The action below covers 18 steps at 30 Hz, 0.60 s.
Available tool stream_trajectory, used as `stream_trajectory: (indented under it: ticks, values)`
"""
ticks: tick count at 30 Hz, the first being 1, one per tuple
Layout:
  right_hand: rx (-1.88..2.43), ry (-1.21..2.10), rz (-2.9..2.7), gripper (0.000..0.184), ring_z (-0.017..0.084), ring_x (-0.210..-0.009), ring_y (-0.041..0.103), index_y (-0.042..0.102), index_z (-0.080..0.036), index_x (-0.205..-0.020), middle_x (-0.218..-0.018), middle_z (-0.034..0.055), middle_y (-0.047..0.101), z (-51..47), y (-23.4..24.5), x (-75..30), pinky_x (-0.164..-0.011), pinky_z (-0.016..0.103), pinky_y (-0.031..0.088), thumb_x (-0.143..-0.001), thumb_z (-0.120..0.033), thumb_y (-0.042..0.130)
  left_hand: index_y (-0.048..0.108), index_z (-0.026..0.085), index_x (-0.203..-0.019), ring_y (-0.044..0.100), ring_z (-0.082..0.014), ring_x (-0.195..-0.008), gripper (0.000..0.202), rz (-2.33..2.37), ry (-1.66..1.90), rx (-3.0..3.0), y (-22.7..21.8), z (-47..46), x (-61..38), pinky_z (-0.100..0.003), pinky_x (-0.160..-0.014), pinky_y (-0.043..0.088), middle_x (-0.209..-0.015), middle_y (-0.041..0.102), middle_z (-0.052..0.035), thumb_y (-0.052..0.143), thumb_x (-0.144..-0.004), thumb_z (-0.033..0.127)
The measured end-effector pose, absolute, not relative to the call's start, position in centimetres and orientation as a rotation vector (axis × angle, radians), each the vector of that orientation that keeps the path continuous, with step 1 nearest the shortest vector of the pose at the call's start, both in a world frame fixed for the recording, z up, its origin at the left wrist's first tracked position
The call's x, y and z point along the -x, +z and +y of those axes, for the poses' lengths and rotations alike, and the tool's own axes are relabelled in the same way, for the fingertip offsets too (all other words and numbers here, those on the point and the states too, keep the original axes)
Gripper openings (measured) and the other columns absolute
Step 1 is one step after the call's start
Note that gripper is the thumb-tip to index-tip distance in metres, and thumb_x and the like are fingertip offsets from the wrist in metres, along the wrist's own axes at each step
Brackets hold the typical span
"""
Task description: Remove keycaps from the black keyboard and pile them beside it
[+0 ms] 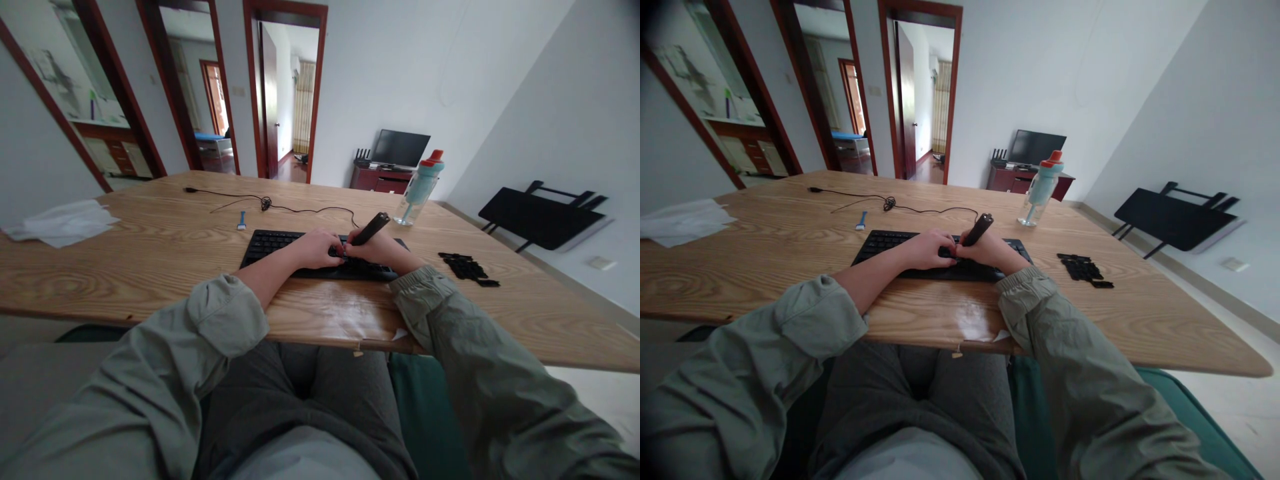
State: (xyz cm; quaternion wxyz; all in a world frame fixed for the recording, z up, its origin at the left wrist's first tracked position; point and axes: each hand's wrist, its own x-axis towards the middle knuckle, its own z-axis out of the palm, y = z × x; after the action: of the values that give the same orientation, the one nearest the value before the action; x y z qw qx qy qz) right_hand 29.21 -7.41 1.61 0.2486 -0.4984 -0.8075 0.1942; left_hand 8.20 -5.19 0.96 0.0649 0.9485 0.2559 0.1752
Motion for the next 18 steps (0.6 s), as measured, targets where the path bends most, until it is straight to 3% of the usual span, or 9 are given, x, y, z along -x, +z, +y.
stream_trajectory:
  ticks: [4, 11, 18]
  values:
    - [1.368, 0.545, -2.181, 0.019, 0.015, -0.062, 0.054, 0.063, -0.020, -0.071, -0.062, -0.0001, 0.060, -7.4, 1.7, -28.7, -0.061, 0.029, 0.042, -0.077, -0.037, 0.070, 0.084, 0.016, -0.104, 0.073, -0.0255, -0.103, 0.022, 0.784, 0.519, -2.895, 1.0, -5.3, -8.2, -0.034, -0.097, 0.052, -0.109, 0.080, -0.0099, 0.073, -0.090, 0.029]
    - [1.325, 0.531, -2.175, 0.023, 0.015, -0.063, 0.054, 0.066, -0.019, -0.073, -0.065, 0.0015, 0.063, -8.7, 1.7, -28.8, -0.060, 0.028, 0.042, -0.082, -0.040, 0.068, 0.084, 0.019, -0.095, 0.073, -0.0241, -0.097, 0.016, 0.837, 0.510, -2.910, 0.9, -5.5, -8.3, -0.033, -0.093, 0.053, -0.103, 0.081, -0.0075, 0.073, -0.087, 0.028]
    - [1.470, 0.684, -2.052, 0.015, 0.014, -0.054, 0.055, 0.062, -0.020, -0.071, -0.059, 0.0007, 0.060, -8.8, 1.3, -28.6, -0.052, 0.027, 0.042, -0.083, -0.027, 0.067, 0.085, 0.020, -0.102, 0.073, -0.0233, -0.103, 0.021, 0.787, 0.514, -2.898, 0.8, -5.1, -8.0, -0.031, -0.098, 0.052, -0.109, 0.081, -0.0075, 0.071, -0.090, 0.029]
